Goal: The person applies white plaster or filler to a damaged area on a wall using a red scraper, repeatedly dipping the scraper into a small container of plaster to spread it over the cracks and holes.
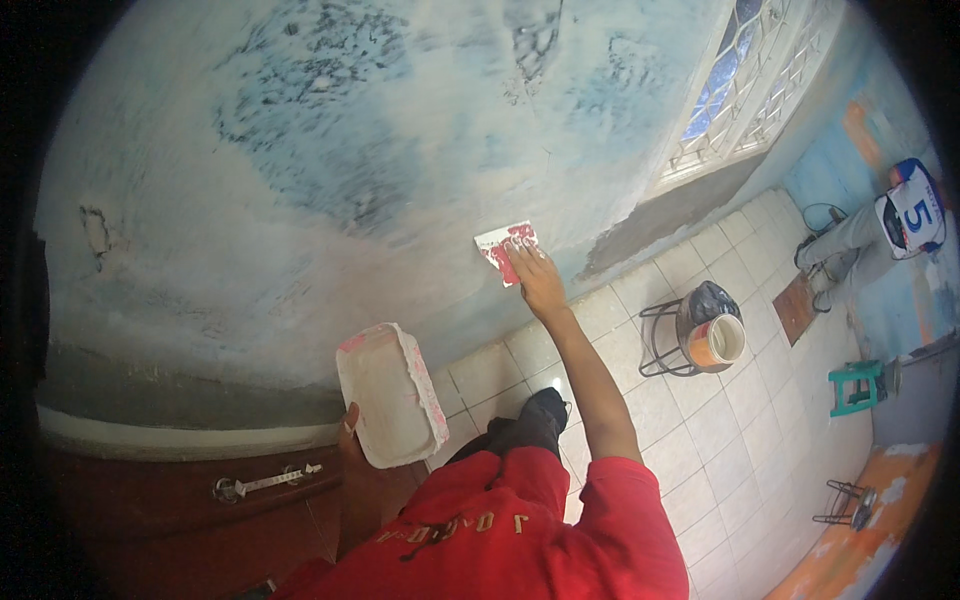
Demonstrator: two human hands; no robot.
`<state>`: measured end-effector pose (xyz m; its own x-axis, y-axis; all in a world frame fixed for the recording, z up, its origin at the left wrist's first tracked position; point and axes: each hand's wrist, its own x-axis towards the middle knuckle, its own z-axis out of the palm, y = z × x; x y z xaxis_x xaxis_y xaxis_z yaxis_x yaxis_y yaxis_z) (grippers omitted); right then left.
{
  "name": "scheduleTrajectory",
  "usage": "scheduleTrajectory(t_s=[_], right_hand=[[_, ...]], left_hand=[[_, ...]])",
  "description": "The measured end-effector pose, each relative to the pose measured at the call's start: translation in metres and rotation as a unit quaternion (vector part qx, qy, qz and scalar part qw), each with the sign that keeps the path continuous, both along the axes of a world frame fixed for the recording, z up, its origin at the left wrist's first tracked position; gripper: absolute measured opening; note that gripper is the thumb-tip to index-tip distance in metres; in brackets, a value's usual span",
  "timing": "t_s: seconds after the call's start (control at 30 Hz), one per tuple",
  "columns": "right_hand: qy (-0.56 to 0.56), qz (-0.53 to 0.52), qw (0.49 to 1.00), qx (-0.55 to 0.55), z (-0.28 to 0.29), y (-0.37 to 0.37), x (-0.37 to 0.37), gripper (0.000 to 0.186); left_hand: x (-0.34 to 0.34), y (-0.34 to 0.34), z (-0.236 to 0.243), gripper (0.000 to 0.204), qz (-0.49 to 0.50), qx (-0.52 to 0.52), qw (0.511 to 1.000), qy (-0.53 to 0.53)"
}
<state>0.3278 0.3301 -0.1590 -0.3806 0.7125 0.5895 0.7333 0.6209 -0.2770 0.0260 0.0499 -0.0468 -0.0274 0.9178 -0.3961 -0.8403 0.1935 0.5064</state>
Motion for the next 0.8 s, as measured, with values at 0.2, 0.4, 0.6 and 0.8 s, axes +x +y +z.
scheduleTrajectory(t_s=[0.2,0.4,0.6,0.8], right_hand=[[0.077,-0.017,0.987,0.143,0.121,0.029,-0.013,0.059],[0.048,0.000,0.996,0.076,0.027,0.031,-0.015,0.055],[-0.002,0.072,0.997,-0.009,0.014,0.013,0.019,0.056],[0.031,-0.055,0.990,0.128,0.119,0.050,0.025,0.068]], left_hand=[[0.005,-0.003,-0.011,0.067,-0.008,0.005,1.000,0.000],[0.025,0.002,0.002,0.064,0.009,0.040,0.999,0.006],[0.053,0.005,0.020,0.066,0.051,0.033,0.998,0.025],[0.087,0.011,0.032,0.069,0.084,0.021,0.994,0.067]])
